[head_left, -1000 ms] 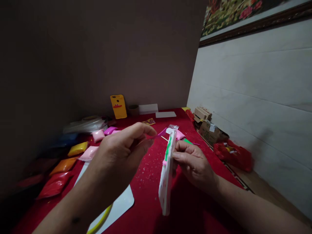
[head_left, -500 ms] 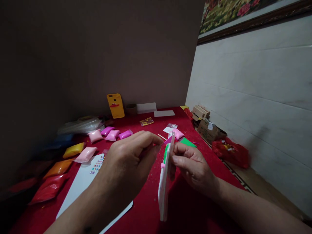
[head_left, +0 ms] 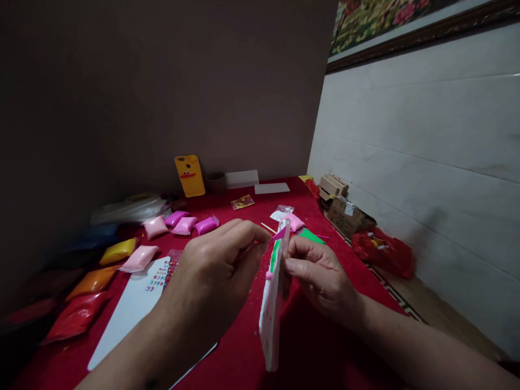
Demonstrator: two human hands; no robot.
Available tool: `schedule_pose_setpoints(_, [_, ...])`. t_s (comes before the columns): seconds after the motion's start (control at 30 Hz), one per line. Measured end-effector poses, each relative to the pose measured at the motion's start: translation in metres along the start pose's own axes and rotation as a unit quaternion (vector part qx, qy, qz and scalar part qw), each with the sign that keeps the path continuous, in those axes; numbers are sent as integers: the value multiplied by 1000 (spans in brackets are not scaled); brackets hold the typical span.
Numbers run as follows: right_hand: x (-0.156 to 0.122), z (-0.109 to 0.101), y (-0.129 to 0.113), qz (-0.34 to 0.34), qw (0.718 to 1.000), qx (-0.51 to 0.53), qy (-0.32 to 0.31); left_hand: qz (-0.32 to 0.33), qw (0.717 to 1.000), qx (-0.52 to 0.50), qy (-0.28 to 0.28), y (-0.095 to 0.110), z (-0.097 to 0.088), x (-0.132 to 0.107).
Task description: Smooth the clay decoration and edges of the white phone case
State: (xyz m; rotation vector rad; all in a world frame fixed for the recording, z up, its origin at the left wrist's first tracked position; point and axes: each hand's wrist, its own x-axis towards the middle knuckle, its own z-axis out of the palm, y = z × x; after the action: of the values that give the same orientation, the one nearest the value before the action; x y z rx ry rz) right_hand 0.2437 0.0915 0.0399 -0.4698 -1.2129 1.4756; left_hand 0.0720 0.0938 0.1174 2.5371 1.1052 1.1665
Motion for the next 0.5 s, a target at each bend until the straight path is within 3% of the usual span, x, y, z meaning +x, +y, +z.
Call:
schedule_pose_setpoints(0.3, [0,-1,0,0,1000,0,1,-20,1000,-5,-5,-1,1,-1])
schedule_pose_setpoints(0.5, [0,-1,0,-2,1000,-4,0,-90,992,-83,-42,0,-1,2])
